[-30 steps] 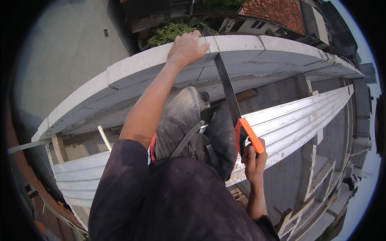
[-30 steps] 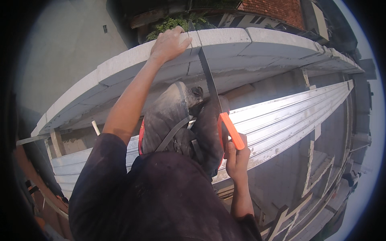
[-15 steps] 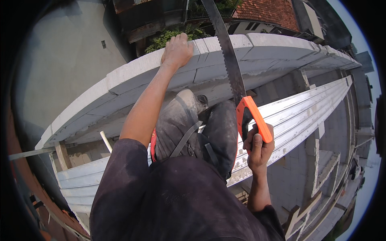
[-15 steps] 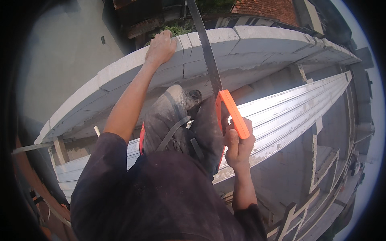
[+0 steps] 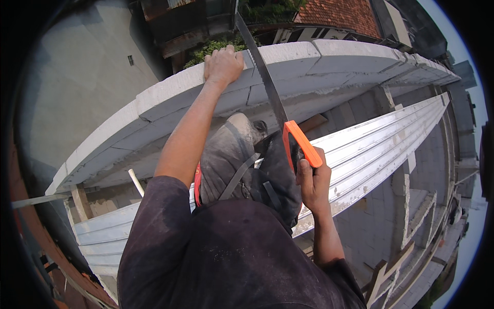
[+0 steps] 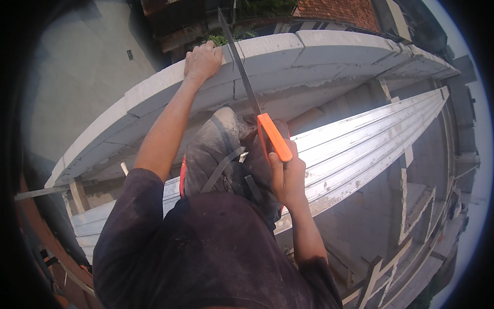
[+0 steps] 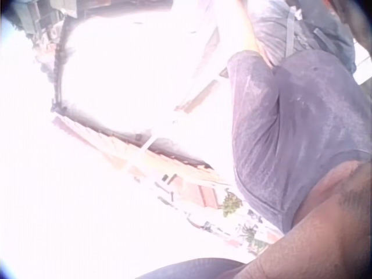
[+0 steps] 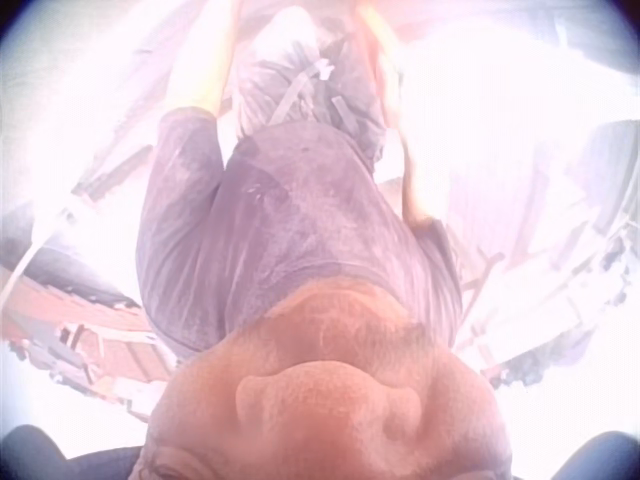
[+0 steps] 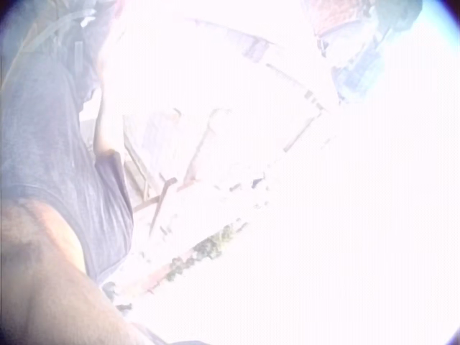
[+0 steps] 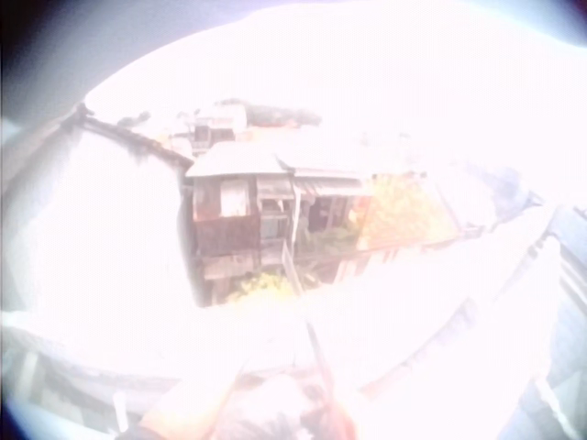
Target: The person uses a hand saw to cut a white concrete block on a rooftop. They hold the block with one hand and saw back and forth with the other, creating a cut line along the block's length.
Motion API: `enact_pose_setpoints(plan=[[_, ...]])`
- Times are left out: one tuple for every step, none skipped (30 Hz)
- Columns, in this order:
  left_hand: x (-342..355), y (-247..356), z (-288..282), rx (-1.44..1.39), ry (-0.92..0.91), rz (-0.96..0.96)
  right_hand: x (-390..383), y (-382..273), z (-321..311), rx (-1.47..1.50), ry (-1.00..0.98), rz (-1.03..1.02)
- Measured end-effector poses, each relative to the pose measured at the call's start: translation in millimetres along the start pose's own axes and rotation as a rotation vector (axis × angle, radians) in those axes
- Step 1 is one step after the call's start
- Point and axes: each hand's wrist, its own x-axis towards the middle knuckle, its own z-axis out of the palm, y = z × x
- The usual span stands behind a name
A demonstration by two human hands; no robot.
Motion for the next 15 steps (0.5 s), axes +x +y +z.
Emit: enact_pose_setpoints(plan=[[-0.8,-0.2,-0.5,-0.006,-0.002,0.004,-6.8,-0.7,-2.5,-0.011,-0.010,0.023],[-2.8,-1.0,-1.5,-0.012,-0.004,0.005,-15.5,1.2,-5.1,-0.011,-0.015,0.033],[-3.7,-1.3,-0.8,-0.013,0.002,0.001,-24.0,2.7,-5.0,-0.002,-0.017,0.053],[-4.3,-0.7,0.4,-0.013,0.009,-0.004,-31.5,4.3,-5.9,0.006,-0.022,0.072],[-2.8,1.2,1.6,-0.014,0.017,0.001,-39.2,5.0,-6.5,0.013,-0.019,0.090],[-2.3,1.7,1.8,0.001,0.010,-0.003,-43.4,3.0,-6.4,-0.017,-0.021,0.110],[-2.1,1.9,2.3,0.017,0.002,-0.007,-41.9,5.5,-3.9,-0.033,-0.016,0.091],[-2.1,1.1,3.7,0.033,-0.005,-0.011,-39.9,8.4,-1.3,-0.049,-0.016,0.072],[-2.2,-0.5,4.9,0.034,0.001,-0.012,-37.1,11.7,1.4,-0.064,-0.017,0.053],[-1.6,-0.4,7.0,0.034,0.007,-0.009,-24.5,13.5,6.5,-0.060,-0.005,0.017],[-0.8,-0.5,8.1,0.034,0.012,-0.003,-6.4,11.4,14.0,-0.067,0.005,-0.008],[0.9,0.2,8.9,0.028,0.007,-0.004,11.7,7.7,20.9,-0.077,0.017,-0.032],[2.2,-2.2,8.4,0.030,0.011,-0.008,38.2,2.5,30.4,-0.096,0.002,-0.010],[3.4,0.4,8.7,0.022,0.008,-0.003,63.7,-3.9,38.3,-0.124,-0.004,0.019],[4.0,2.2,6.1,0.019,-0.004,0.008,80.1,-8.5,41.4,-0.154,-0.037,0.090]])
